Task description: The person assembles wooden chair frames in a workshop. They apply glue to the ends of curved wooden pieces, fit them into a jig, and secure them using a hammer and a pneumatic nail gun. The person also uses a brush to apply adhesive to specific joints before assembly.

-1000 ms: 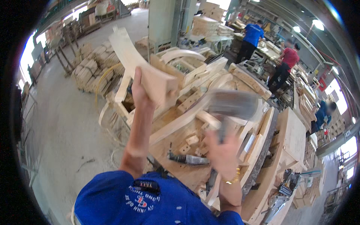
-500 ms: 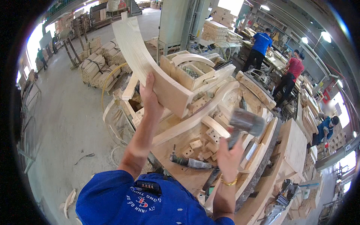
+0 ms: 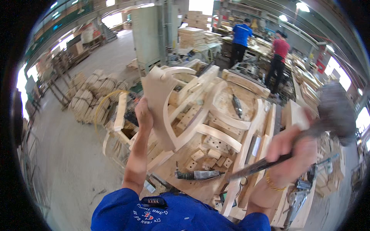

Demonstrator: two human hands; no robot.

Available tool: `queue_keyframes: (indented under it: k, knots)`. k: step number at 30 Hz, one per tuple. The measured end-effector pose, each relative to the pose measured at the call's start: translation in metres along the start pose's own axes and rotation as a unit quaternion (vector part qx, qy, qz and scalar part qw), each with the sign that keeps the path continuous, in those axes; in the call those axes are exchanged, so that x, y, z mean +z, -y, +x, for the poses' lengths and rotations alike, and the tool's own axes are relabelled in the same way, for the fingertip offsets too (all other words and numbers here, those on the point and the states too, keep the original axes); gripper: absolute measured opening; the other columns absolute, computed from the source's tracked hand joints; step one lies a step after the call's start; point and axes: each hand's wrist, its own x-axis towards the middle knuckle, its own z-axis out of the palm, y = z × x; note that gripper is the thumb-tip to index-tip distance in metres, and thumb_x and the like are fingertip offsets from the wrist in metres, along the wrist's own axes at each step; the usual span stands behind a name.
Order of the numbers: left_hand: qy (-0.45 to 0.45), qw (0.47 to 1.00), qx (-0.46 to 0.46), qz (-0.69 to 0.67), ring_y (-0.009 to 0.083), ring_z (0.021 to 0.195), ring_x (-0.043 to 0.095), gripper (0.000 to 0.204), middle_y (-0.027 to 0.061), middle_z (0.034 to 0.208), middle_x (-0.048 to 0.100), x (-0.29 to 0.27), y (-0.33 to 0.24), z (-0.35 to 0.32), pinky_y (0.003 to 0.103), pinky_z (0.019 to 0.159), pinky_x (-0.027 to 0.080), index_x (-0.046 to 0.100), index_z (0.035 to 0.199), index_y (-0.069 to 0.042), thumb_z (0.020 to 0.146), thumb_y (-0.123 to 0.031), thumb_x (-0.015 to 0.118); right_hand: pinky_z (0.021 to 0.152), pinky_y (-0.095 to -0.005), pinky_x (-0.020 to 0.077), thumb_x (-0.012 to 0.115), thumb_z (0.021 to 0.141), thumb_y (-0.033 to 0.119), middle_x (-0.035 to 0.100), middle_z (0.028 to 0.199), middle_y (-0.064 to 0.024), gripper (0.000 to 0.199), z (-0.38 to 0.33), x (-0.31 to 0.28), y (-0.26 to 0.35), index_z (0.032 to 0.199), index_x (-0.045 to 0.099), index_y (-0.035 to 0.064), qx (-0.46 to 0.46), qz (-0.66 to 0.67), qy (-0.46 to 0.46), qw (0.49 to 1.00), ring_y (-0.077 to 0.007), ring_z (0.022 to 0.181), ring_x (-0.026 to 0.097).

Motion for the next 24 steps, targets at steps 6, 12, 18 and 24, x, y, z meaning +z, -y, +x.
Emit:
queue_keyframes:
  k: [6, 12, 18, 24]
  knots:
    - [0.134, 0.990, -0.023, -0.023, 0.0097, 0.067, 0.045, 0.053, 0.0007, 0.072, 0.052, 0.040, 0.002, -0.016, 0.028, 0.061, 0.038, 0.056, 0.086, 0.000, 0.099, -0.043, 0.029, 0.038, -0.0218, 0.0287, 0.039, 0.097, 0.031, 0.038, 0.063, 0.0015, 0.040, 0.055, -0.025, 0.066, 0.120, 0.044, -0.0015, -0.180, 0.024, -0.021, 0.983, -0.0060, 0.043, 0.035]
    - [0.049, 0.921, 0.253, 0.293, 0.0178, 0.068, 0.051, 0.040, 0.0104, 0.073, 0.055, 0.035, 0.055, -0.021, 0.033, 0.063, 0.040, 0.056, 0.083, 0.000, 0.097, -0.032, 0.039, 0.044, -0.0225, 0.0356, 0.046, 0.095, 0.032, 0.046, 0.063, 0.0016, 0.037, -0.019, -0.031, -0.033, 0.117, 0.049, 0.0020, 0.229, -0.311, 0.348, 0.855, -0.0063, 0.049, 0.044]
    - [0.138, 0.952, -0.266, -0.056, 0.0152, 0.085, 0.057, 0.048, 0.0073, 0.098, 0.062, 0.016, 0.016, -0.008, 0.028, 0.076, 0.046, 0.059, 0.111, 0.002, 0.098, -0.040, 0.040, 0.050, -0.0300, 0.0425, 0.058, 0.089, 0.034, 0.055, 0.063, -0.0043, 0.039, -0.060, -0.184, -0.069, 0.106, 0.056, -0.0008, 0.396, -0.442, 0.142, 0.792, -0.0130, 0.054, 0.053]
    - [0.300, 0.878, -0.369, 0.049, 0.0106, 0.079, 0.057, 0.048, 0.0028, 0.096, 0.063, 0.036, -0.002, 0.000, 0.025, 0.070, 0.047, 0.060, 0.108, 0.002, 0.094, -0.042, 0.048, 0.043, -0.0337, 0.0453, 0.064, 0.079, 0.025, 0.060, 0.069, -0.0143, 0.043, -0.088, -0.323, -0.118, 0.108, 0.054, -0.0053, 0.334, -0.659, 0.031, 0.674, -0.0204, 0.046, 0.056]
